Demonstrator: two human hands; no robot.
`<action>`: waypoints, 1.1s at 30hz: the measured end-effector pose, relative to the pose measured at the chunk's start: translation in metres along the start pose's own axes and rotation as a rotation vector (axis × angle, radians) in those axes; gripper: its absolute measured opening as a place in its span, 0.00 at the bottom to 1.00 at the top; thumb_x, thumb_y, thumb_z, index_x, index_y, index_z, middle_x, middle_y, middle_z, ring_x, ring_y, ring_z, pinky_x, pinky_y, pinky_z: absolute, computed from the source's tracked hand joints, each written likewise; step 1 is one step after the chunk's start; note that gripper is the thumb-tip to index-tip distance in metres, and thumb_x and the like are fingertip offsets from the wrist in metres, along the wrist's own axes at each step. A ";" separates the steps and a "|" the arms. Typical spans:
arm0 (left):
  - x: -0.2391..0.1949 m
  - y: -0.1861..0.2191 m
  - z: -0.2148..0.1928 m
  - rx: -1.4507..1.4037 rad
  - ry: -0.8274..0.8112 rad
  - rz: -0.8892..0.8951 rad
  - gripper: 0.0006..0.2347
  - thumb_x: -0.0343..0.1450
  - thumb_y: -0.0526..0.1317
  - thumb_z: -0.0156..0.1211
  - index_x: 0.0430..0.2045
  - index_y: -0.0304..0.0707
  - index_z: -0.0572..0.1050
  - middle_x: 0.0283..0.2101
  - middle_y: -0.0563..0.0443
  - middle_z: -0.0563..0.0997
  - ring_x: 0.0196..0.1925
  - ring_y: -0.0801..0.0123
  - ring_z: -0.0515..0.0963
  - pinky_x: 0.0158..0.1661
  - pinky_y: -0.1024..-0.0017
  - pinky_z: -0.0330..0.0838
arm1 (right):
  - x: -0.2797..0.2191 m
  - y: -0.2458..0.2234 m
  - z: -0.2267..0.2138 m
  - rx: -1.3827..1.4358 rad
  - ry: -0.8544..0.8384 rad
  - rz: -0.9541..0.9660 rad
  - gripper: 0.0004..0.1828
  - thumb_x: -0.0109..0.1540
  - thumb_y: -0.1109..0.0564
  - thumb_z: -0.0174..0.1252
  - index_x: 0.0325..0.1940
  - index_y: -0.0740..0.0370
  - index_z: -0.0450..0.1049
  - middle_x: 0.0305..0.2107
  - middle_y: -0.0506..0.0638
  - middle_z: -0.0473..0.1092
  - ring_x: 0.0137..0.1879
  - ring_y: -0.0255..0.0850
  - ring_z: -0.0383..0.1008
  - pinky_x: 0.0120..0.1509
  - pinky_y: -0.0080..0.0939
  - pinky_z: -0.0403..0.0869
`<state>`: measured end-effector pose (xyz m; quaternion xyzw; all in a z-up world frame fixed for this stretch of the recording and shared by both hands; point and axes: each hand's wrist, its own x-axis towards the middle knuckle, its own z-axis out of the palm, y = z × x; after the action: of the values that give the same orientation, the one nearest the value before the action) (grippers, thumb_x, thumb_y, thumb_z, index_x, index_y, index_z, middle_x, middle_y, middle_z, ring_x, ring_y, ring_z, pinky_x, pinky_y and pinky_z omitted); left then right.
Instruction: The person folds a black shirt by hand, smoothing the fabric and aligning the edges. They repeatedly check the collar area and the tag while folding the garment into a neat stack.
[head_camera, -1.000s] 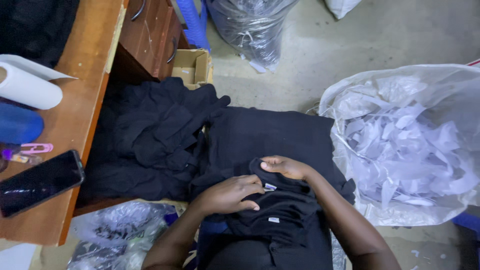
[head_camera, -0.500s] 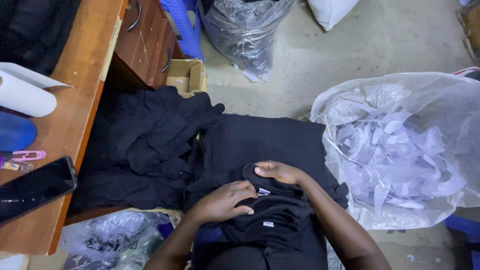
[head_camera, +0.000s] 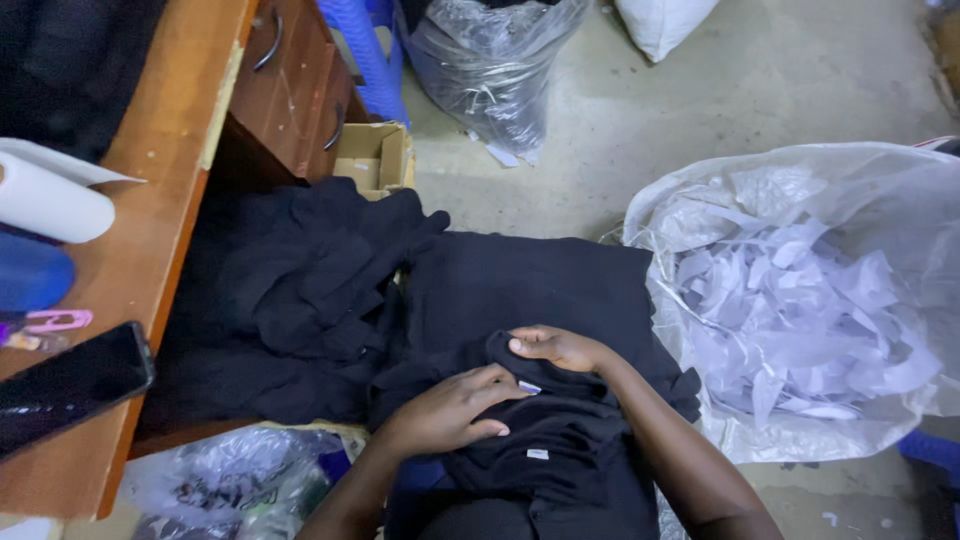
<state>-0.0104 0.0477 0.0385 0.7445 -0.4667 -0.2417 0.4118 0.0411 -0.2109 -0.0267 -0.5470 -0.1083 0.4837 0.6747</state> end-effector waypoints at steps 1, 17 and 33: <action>0.006 0.011 -0.005 -0.038 0.041 0.062 0.19 0.79 0.46 0.56 0.64 0.40 0.68 0.60 0.39 0.72 0.63 0.49 0.73 0.62 0.58 0.65 | -0.001 -0.002 -0.001 -0.024 -0.019 -0.034 0.23 0.71 0.41 0.52 0.59 0.60 0.76 0.48 0.46 0.77 0.53 0.34 0.76 0.60 0.36 0.72; 0.078 0.078 -0.007 -0.407 -0.070 0.042 0.43 0.77 0.40 0.58 0.78 0.45 0.27 0.63 0.26 0.78 0.68 0.45 0.78 0.66 0.58 0.69 | -0.012 -0.029 0.018 0.049 -0.096 -0.143 0.24 0.73 0.44 0.50 0.63 0.62 0.76 0.56 0.52 0.78 0.62 0.43 0.78 0.72 0.42 0.72; 0.034 -0.011 0.016 0.109 0.350 -0.223 0.13 0.78 0.41 0.55 0.57 0.46 0.76 0.36 0.53 0.82 0.41 0.56 0.87 0.41 0.61 0.82 | 0.012 0.046 -0.023 0.147 0.063 -0.146 0.15 0.71 0.58 0.56 0.59 0.67 0.77 0.36 0.49 0.81 0.45 0.34 0.82 0.50 0.35 0.79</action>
<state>-0.0021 0.0135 0.0216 0.8433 -0.3154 -0.1272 0.4163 0.0379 -0.2190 -0.0786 -0.5018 -0.0907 0.4223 0.7494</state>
